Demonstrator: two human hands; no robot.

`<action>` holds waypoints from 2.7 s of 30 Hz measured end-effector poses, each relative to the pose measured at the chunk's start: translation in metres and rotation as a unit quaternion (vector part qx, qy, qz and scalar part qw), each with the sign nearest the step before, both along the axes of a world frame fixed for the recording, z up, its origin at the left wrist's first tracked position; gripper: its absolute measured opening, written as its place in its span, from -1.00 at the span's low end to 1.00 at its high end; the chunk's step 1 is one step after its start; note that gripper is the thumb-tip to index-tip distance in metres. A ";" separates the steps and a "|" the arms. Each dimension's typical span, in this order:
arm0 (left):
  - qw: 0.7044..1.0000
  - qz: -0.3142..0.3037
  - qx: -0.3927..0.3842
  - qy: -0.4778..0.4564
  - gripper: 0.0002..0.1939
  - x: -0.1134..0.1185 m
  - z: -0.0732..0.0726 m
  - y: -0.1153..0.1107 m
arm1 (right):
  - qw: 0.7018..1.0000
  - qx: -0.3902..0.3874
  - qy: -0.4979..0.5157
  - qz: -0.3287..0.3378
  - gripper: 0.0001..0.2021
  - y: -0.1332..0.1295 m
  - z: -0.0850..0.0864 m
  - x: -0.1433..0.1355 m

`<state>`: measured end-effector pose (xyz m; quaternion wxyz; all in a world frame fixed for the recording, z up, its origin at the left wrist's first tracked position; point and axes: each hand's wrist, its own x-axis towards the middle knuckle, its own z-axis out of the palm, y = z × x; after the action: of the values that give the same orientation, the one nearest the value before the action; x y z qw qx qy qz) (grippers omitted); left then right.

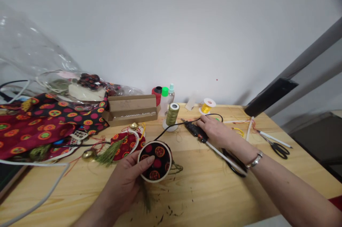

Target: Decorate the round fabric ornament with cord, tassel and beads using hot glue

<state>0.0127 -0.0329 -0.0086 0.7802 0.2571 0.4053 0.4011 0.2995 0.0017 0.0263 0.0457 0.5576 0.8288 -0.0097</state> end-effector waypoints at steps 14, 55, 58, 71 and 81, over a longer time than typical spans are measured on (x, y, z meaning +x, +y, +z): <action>1.000 0.014 -0.017 -0.001 -0.74 -0.001 -0.002 0.000 | 0.902 -0.136 0.408 -0.012 -0.73 -0.038 0.018 0.019; 1.000 -0.012 0.020 -0.004 -0.75 -0.003 -0.012 0.002 | 0.788 -0.124 0.601 -0.055 -0.63 -0.056 -0.010 -0.034; 1.000 -0.012 0.016 -0.001 -0.75 -0.002 -0.011 0.003 | 0.789 -0.130 0.597 -0.057 -0.63 -0.056 -0.011 -0.034; 0.999 -0.019 0.024 0.014 -0.73 -0.002 -0.011 0.001 | 0.810 -0.138 0.568 -0.042 -0.69 -0.058 -0.007 -0.032; 0.999 -0.040 0.017 0.009 -0.73 -0.001 -0.007 0.000 | 0.846 -0.058 0.530 -0.010 -0.74 -0.058 -0.004 -0.035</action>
<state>0.0117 -0.0329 -0.0156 0.7875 0.2897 0.3950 0.3740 0.2643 -0.0566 0.0222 -0.3684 0.4722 0.7193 -0.3521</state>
